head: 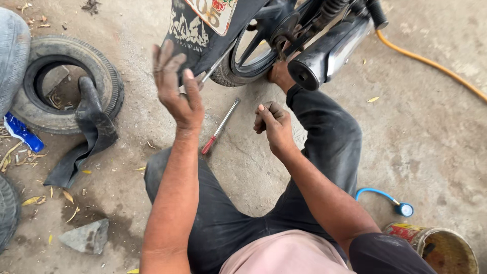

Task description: The person sits on the ground beside a motorcycle and works on the front wheel, inserting a screwdriver and a metal rod between the tire and rim and prying along the bead. He repositions the tools repeatedly around the wheel while holding the fender for leverage.

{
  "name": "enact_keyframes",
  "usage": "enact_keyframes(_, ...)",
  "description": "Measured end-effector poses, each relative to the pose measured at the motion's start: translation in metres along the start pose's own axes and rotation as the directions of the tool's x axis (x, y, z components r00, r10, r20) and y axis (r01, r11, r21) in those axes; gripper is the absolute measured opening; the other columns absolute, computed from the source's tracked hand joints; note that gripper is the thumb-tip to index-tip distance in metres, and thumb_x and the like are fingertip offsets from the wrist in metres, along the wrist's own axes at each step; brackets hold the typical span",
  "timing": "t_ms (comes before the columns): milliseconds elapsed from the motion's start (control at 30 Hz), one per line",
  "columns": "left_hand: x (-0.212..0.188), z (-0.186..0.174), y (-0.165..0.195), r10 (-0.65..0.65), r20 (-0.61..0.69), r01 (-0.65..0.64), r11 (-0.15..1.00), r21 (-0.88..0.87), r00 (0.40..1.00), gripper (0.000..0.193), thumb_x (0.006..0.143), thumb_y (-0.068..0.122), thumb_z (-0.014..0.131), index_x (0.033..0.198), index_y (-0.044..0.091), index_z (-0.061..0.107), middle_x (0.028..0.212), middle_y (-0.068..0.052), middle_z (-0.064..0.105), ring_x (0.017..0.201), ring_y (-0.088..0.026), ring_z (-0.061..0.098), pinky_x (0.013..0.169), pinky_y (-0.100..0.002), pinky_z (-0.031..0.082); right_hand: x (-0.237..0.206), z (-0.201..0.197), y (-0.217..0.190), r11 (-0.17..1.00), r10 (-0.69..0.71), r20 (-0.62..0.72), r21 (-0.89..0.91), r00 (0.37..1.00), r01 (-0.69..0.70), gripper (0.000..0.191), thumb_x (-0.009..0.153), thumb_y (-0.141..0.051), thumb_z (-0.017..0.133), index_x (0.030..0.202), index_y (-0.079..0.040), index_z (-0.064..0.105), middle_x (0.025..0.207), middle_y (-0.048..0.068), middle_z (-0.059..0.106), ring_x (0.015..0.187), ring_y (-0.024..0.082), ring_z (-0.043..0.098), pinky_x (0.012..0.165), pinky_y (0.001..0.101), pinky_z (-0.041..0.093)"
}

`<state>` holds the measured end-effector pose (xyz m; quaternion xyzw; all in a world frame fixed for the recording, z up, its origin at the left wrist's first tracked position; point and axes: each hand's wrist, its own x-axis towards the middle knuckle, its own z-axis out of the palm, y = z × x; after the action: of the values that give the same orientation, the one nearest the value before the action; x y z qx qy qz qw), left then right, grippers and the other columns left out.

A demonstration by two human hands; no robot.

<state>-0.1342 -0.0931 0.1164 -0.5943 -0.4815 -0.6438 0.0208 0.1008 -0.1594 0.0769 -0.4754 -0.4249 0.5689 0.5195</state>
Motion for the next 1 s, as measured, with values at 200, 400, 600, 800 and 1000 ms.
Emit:
enact_keyframes(200, 0.012, 0.011, -0.001, 0.075, -0.029, -0.078, 0.989, -0.129, 0.997, 0.034, 0.113, 0.03, 0.047, 0.135, 0.008, 0.061, 0.155, -0.011, 0.055, 0.156, -0.033, 0.041, 0.131, -0.051, 0.034, 0.004, 0.001, 0.012, 0.998, 0.05, 0.037, -0.033, 0.998, -0.048, 0.025, 0.103, -0.025, 0.063, 0.092, -0.003, 0.063, 0.07, 0.004, 0.063, 0.06, 0.013, 0.061, 0.054, 0.0282, 0.049)
enact_keyframes(400, -0.067, 0.036, 0.07, 0.272, 0.438, -0.296, 0.955, -0.014, 0.857, 0.04, 0.112, 0.03, 0.043, 0.132, 0.003, 0.065, 0.156, -0.014, 0.051, 0.154, -0.034, 0.033, 0.131, -0.053, 0.018, 0.003, 0.007, 0.002, 0.984, 0.0, -0.089, 0.176, 0.996, 0.016, 0.029, 0.109, -0.03, 0.06, 0.096, -0.004, 0.061, 0.078, 0.003, 0.061, 0.065, 0.012, 0.059, 0.06, 0.0293, 0.051)
enact_keyframes(600, -0.041, 0.041, 0.048, -0.004, 0.169, 0.068, 0.924, -0.377, 0.986, 0.041, 0.103, 0.015, 0.043, 0.136, -0.006, 0.056, 0.151, -0.024, 0.046, 0.148, -0.036, 0.043, 0.106, -0.042, 0.055, -0.006, -0.032, -0.007, 0.996, 0.062, -0.21, 0.078, 0.976, -0.046, 0.03, 0.105, -0.033, 0.054, 0.097, -0.005, 0.063, 0.07, 0.005, 0.062, 0.059, 0.014, 0.061, 0.053, 0.03, 0.05)
enact_keyframes(800, -0.018, -0.002, 0.016, 0.08, -0.016, -0.078, 0.992, 0.097, 0.997, 0.028, 0.106, 0.015, 0.049, 0.123, -0.004, 0.062, 0.135, -0.023, 0.063, 0.128, -0.04, 0.058, 0.11, -0.054, 0.047, 0.003, -0.032, 0.003, 0.989, 0.146, -0.199, 0.041, 0.969, -0.141, 0.025, 0.104, -0.028, 0.058, 0.095, -0.005, 0.063, 0.071, 0.005, 0.063, 0.06, 0.015, 0.061, 0.053, 0.0304, 0.049)
enact_keyframes(1000, -0.084, 0.044, 0.065, -0.46, 0.273, 0.459, 0.886, 0.069, 0.845, 0.028, 0.107, 0.024, 0.057, 0.113, -0.003, 0.059, 0.09, -0.02, 0.068, 0.082, -0.039, 0.069, 0.073, -0.05, 0.055, 0.001, -0.028, -0.016, 0.996, -0.057, -0.153, 0.052, 0.987, 0.066, 0.018, 0.101, -0.02, 0.064, 0.094, -0.004, 0.062, 0.072, 0.004, 0.063, 0.061, 0.014, 0.06, 0.055, 0.0295, 0.05)
